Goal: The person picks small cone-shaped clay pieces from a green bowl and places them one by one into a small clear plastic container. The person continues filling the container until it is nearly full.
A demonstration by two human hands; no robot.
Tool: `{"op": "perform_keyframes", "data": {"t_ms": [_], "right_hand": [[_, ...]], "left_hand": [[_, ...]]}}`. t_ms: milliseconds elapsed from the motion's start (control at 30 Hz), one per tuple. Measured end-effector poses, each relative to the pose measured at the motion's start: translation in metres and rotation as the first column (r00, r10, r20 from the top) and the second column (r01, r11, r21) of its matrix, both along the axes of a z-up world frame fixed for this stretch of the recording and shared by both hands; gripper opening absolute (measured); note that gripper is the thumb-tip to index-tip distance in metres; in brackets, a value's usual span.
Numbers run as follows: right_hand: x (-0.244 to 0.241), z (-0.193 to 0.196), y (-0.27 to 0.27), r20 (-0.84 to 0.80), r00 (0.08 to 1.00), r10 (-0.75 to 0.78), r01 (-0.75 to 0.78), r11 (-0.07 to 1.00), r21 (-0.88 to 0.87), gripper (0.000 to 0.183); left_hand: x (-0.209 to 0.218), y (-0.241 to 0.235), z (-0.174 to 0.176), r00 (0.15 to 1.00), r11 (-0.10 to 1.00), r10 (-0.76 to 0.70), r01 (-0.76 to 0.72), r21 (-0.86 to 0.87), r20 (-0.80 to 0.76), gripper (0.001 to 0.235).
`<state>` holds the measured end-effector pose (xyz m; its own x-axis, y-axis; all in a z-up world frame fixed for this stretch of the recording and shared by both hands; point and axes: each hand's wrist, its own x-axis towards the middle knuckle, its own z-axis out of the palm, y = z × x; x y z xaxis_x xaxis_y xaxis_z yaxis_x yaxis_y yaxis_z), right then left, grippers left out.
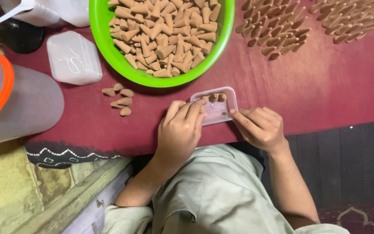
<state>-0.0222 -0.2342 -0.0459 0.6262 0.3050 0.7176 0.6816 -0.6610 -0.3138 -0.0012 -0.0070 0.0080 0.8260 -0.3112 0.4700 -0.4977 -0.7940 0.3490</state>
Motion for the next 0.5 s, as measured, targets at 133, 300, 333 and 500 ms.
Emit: {"op": "perform_keyframes", "data": {"t_ms": [133, 300, 333, 500], "right_hand": [[0.001, 0.003, 0.000, -0.012, 1.000, 0.025, -0.025, 1.000, 0.000, 0.010], [0.002, 0.006, -0.001, 0.010, 0.999, 0.048, -0.048, 0.999, -0.014, 0.012], [0.002, 0.002, -0.001, 0.010, 0.998, 0.058, -0.058, 0.998, -0.011, 0.012], [0.002, -0.006, -0.005, 0.026, 0.999, 0.040, -0.039, 0.998, -0.042, 0.010]], "left_hand": [[0.005, 0.027, 0.012, 0.996, 0.996, 0.080, -0.078, -0.052, 0.038, 0.016], [0.012, 0.091, 0.013, 0.949, 0.950, 0.311, -0.312, 0.008, 0.051, 0.015], [0.012, 0.100, 0.010, 0.946, 0.947, 0.321, -0.322, 0.011, 0.052, 0.015], [0.007, 0.119, 0.002, 0.906, 0.904, 0.424, -0.424, 0.048, 0.013, 0.022]]}}
